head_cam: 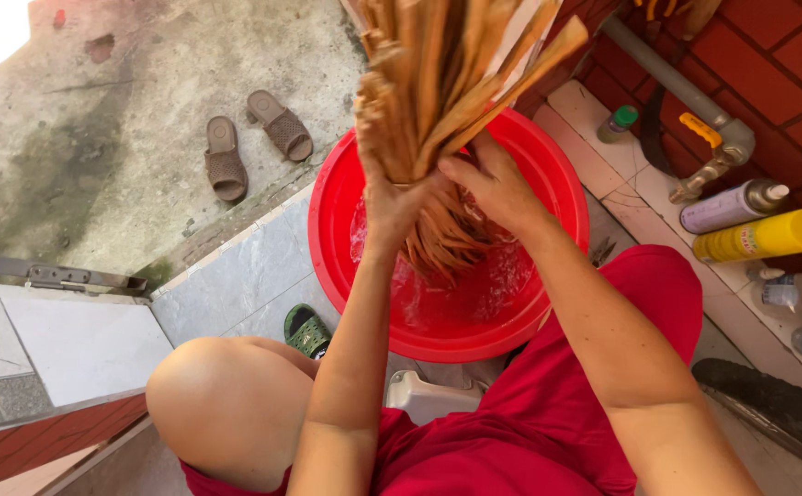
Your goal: The person washes bundles of thin sticks in a red basin filled with water. They repeatedly submerge, agitate, and rinse the sticks, then lift them out and place them on the tiled floor.
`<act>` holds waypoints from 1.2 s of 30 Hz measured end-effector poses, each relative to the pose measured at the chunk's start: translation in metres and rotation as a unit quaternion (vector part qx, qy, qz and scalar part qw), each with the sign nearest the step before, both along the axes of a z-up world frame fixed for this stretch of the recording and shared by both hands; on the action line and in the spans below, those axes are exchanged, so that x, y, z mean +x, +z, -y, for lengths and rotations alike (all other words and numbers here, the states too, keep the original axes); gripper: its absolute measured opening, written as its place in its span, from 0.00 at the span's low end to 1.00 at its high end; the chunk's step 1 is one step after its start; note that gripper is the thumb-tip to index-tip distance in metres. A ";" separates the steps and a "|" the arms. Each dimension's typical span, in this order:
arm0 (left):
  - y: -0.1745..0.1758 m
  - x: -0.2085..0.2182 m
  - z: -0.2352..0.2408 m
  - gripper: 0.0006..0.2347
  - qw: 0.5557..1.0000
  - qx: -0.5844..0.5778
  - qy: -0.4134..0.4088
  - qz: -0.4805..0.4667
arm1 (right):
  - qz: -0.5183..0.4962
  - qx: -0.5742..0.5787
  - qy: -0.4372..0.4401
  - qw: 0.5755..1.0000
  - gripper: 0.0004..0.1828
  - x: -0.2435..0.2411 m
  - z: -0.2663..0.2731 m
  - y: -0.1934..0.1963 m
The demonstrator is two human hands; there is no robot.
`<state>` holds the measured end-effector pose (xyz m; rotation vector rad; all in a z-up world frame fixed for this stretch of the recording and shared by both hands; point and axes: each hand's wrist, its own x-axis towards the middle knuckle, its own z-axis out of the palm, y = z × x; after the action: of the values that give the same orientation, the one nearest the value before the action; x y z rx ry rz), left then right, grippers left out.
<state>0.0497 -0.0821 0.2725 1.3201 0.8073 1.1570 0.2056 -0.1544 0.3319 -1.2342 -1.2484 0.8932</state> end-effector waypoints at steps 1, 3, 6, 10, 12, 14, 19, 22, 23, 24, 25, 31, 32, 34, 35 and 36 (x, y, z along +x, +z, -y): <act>-0.009 -0.002 -0.008 0.41 0.999 -0.021 -0.011 0.042 | -0.047 -0.003 0.040 0.998 0.36 -0.001 0.003 0.004; -0.026 -0.013 -0.024 0.29 0.990 -0.062 -0.028 0.126 | -0.107 0.014 0.086 0.990 0.36 0.001 0.006 0.011; -0.043 -0.033 -0.043 0.30 0.942 -0.100 -0.080 0.309 | -0.140 0.047 0.064 0.987 0.28 0.009 -0.001 0.016; -0.054 -0.048 -0.044 0.31 0.912 -0.111 -0.141 0.370 | -0.138 -0.002 -0.020 0.990 0.16 0.012 -0.005 0.006; -0.055 -0.049 -0.042 0.32 0.910 -0.139 -0.143 0.365 | -0.106 0.017 -0.028 0.994 0.13 0.006 -0.006 0.001; -0.055 -0.048 -0.041 0.32 0.907 -0.158 -0.151 0.361 | -0.063 0.065 -0.026 0.996 0.11 -0.004 -0.003 0.000; -0.061 -0.045 -0.038 0.32 0.910 -0.158 -0.169 0.344 | 0.179 0.175 -0.066 0.966 0.20 -0.025 0.012 0.014; -0.060 -0.043 -0.042 0.31 0.912 -0.163 -0.172 0.334 | 0.257 0.197 -0.067 0.944 0.22 -0.031 0.011 0.026; -0.059 -0.043 -0.042 0.31 0.916 -0.166 -0.164 0.327 | 0.273 0.195 -0.069 0.940 0.22 -0.033 0.011 0.029; -0.058 -0.043 -0.042 0.31 0.919 -0.169 -0.153 0.321 | 0.281 0.192 -0.070 0.938 0.22 -0.035 0.010 0.031; -0.056 -0.044 -0.041 0.30 0.920 -0.167 -0.151 0.322 | 0.289 0.189 -0.070 0.936 0.22 -0.036 0.009 0.031; -0.030 -0.050 -0.038 0.28 0.941 -0.118 -0.108 0.299 | 0.285 0.177 -0.084 0.938 0.21 -0.044 -0.002 0.029; -0.024 -0.051 -0.038 0.27 0.945 -0.105 -0.096 0.296 | 0.260 0.170 -0.082 0.947 0.20 -0.045 -0.004 0.029; -0.009 -0.056 -0.038 0.26 0.951 -0.076 -0.085 0.288 | 0.245 0.208 -0.065 0.945 0.20 -0.046 -0.008 0.034; -0.001 -0.060 -0.039 0.25 0.953 -0.061 -0.085 0.284 | 0.238 0.228 -0.056 0.943 0.19 -0.046 -0.009 0.038; 0.007 -0.064 -0.040 0.25 0.956 -0.045 -0.085 0.278 | 0.253 0.240 -0.062 0.935 0.20 -0.047 -0.010 0.042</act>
<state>-0.0142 -0.0416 0.2791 0.8970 0.3211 1.2520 0.1588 -0.1443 0.3743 -1.1530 -1.6516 0.1433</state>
